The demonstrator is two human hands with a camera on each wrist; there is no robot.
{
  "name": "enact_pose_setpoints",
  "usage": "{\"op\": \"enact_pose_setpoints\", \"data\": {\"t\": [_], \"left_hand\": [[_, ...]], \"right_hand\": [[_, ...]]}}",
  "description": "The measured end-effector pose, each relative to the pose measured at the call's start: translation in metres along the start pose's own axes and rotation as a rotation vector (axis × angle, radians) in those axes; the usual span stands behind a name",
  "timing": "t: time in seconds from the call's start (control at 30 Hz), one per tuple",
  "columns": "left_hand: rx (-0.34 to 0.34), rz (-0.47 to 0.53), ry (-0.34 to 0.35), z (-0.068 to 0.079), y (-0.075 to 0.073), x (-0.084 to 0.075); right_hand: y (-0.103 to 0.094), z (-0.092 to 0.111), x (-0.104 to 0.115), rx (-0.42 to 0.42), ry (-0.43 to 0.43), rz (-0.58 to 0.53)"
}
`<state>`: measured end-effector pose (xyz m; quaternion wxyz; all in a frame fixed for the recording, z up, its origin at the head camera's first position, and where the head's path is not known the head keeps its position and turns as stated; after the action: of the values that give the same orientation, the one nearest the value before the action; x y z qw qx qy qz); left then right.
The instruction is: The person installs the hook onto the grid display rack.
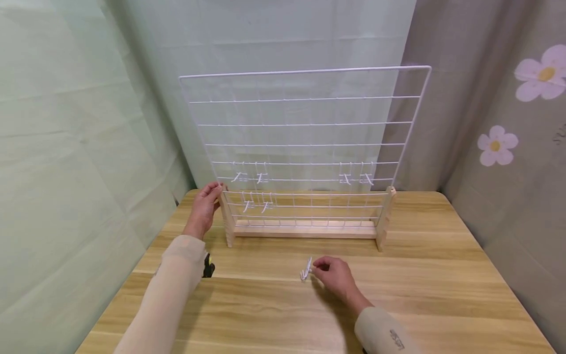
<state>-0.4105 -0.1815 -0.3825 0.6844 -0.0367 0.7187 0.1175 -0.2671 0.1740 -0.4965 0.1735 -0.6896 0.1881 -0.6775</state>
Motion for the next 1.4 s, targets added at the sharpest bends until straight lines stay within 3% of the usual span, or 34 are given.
{"op": "enact_pose_setpoints", "data": {"t": [0.87, 1.4], "left_hand": [[-0.006, 0.02, 0.005, -0.001, 0.0014, -0.0011], [0.0, 0.017, -0.005, -0.0013, -0.0004, 0.0017]], "right_hand": [[0.0055, 0.0046, -0.0058, -0.047, -0.051, 0.028], [0.0094, 0.0053, -0.0024, -0.073, -0.108, 0.109]]}}
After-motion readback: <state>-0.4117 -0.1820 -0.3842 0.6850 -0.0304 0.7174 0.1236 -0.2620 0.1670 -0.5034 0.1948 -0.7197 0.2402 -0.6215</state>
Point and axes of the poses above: each hand's wrist, its own z-axis away from the middle knuckle, its own y-axis out of the palm, x = y × z, the point moved 9 cm from there along -z, towards the middle knuckle, and after that the axes turned 4 degrees about -x, right-handed, at the moved point
